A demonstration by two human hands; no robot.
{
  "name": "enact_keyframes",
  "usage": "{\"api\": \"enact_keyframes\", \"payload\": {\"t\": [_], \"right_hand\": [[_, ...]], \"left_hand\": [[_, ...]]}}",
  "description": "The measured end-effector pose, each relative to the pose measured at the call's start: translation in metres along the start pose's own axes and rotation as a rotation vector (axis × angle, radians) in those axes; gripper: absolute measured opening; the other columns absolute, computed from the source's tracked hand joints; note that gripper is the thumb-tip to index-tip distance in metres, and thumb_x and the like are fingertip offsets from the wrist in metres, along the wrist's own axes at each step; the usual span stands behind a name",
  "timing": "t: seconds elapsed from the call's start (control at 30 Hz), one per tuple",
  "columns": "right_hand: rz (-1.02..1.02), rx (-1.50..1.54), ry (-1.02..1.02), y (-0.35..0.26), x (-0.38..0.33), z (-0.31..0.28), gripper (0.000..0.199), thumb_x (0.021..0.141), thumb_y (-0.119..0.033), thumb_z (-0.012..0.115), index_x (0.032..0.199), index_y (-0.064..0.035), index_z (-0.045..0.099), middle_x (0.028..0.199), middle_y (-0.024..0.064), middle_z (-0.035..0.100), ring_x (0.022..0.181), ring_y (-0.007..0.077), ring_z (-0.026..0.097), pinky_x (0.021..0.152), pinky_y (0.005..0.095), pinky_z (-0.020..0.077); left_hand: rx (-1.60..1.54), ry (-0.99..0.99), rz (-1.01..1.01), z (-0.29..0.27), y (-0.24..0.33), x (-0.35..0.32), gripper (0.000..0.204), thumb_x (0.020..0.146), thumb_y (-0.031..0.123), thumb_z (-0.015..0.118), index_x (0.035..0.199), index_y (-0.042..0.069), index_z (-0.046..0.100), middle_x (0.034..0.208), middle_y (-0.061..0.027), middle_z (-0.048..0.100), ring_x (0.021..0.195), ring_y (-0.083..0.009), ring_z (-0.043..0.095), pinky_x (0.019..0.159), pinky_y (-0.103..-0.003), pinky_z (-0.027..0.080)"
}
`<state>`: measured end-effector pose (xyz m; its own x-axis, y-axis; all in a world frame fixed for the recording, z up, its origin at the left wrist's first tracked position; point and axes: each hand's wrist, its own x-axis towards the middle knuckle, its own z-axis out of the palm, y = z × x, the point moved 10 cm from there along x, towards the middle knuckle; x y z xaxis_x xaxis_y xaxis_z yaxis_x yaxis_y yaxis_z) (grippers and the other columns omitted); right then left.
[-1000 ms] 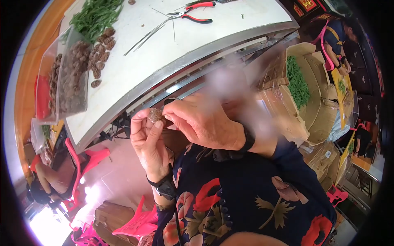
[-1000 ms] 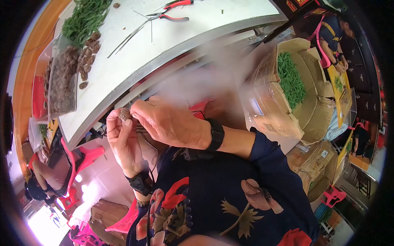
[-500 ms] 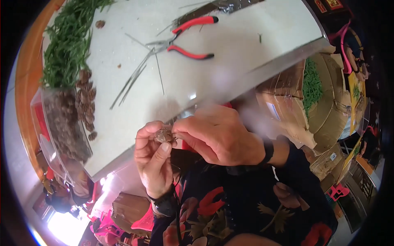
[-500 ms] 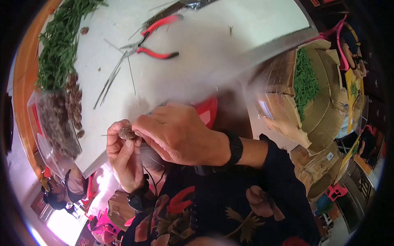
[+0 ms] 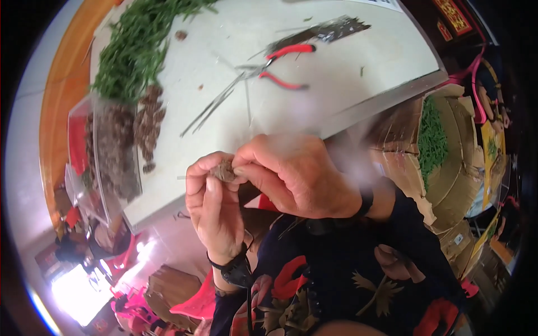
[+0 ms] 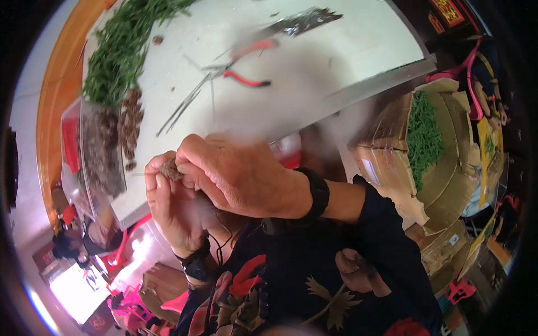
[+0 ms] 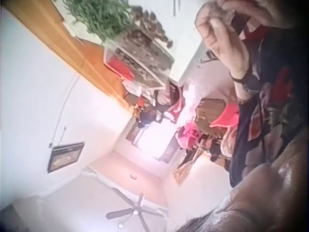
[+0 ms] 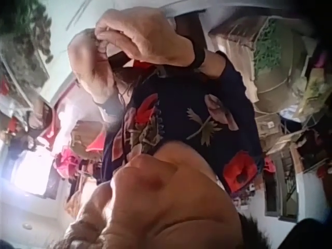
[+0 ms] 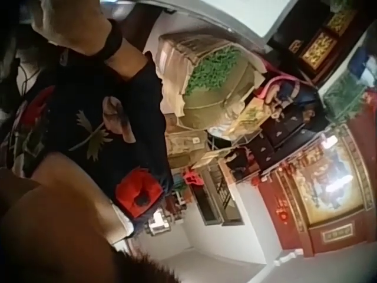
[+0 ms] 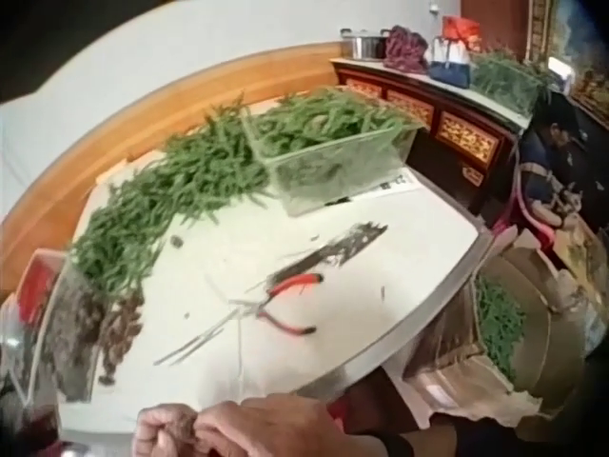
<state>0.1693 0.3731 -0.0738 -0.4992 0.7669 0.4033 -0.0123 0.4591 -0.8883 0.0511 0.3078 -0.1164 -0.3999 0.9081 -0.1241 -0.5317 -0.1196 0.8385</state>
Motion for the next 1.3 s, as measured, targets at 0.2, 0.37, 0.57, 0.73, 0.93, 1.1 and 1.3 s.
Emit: {"api": "enact_keyframes", "payload": {"t": [0.2, 0.37, 0.57, 0.73, 0.93, 1.1, 1.3], "right_hand": [[-0.129, -0.059, -0.021, -0.111, -0.099, 0.107, 0.007, 0.082, -0.002, 0.062, 0.089, -0.0038, 0.062, 0.072, 0.01, 0.059, 0.062, 0.0275, 0.059, 0.056, 0.0341, 0.0443], [-0.277, -0.123, -0.051, -0.192, -0.157, 0.141, 0.007, 0.081, -0.003, 0.062, 0.088, -0.0039, 0.062, 0.072, 0.0099, 0.06, 0.062, 0.028, 0.059, 0.056, 0.0347, 0.0447], [-0.255, -0.082, 0.038, -0.215, -0.189, 0.13, 0.007, 0.08, -0.003, 0.062, 0.087, -0.004, 0.062, 0.072, 0.009, 0.061, 0.063, 0.0276, 0.06, 0.057, 0.035, 0.045], [-0.253, -0.131, -0.017, -0.2, -0.197, 0.12, 0.006, 0.08, -0.003, 0.061, 0.086, -0.0051, 0.061, 0.07, 0.0076, 0.06, 0.062, 0.0262, 0.059, 0.056, 0.0348, 0.044], [-0.27, -0.182, -0.008, -0.161, -0.182, 0.102, 0.006, 0.08, -0.004, 0.06, 0.086, -0.0072, 0.059, 0.067, 0.0056, 0.057, 0.058, 0.0253, 0.056, 0.055, 0.0352, 0.0414], [-0.292, -0.331, -0.016, -0.139, -0.17, 0.106, 0.007, 0.08, -0.005, 0.06, 0.086, -0.0076, 0.058, 0.067, 0.0048, 0.056, 0.058, 0.0241, 0.056, 0.055, 0.0352, 0.0406], [-0.213, -0.198, -0.035, -0.129, -0.159, 0.118, 0.004, 0.083, -0.006, 0.058, 0.086, -0.0052, 0.056, 0.067, 0.0062, 0.057, 0.059, 0.0238, 0.057, 0.055, 0.0352, 0.0423]], "left_hand": [[-0.214, 0.031, 0.031, -0.091, 0.065, -0.144, 0.024, 0.094, 0.01, 0.05, 0.116, -0.001, 0.048, 0.111, -0.0178, 0.052, 0.094, -0.0209, 0.056, 0.085, -0.031, 0.049], [-0.256, -0.06, 0.128, -0.11, 0.1, -0.237, 0.023, 0.094, 0.01, 0.05, 0.114, 0.0, 0.047, 0.11, -0.0181, 0.052, 0.094, -0.0217, 0.056, 0.084, -0.032, 0.049], [-0.285, 0.007, 0.198, -0.109, 0.1, -0.272, 0.02, 0.095, 0.011, 0.049, 0.112, 0.002, 0.046, 0.108, -0.0178, 0.051, 0.092, -0.0215, 0.054, 0.085, -0.033, 0.047], [-0.373, -0.008, 0.124, -0.098, 0.074, -0.266, 0.019, 0.095, 0.013, 0.049, 0.112, 0.004, 0.046, 0.107, -0.0165, 0.049, 0.092, -0.0205, 0.052, 0.084, -0.033, 0.046], [-0.548, -0.059, -0.066, -0.084, 0.029, -0.225, 0.017, 0.096, 0.013, 0.047, 0.112, 0.006, 0.045, 0.107, -0.0144, 0.049, 0.095, -0.0206, 0.051, 0.085, -0.034, 0.046], [-0.522, -0.051, -0.106, -0.092, 0.014, -0.193, 0.016, 0.097, 0.012, 0.047, 0.112, 0.008, 0.046, 0.11, -0.0135, 0.051, 0.101, -0.0218, 0.051, 0.088, -0.034, 0.045], [-0.509, -0.039, -0.135, -0.104, 0.023, -0.188, 0.016, 0.096, 0.011, 0.048, 0.112, 0.009, 0.047, 0.111, -0.0133, 0.053, 0.105, -0.023, 0.051, 0.09, -0.035, 0.045]]}}
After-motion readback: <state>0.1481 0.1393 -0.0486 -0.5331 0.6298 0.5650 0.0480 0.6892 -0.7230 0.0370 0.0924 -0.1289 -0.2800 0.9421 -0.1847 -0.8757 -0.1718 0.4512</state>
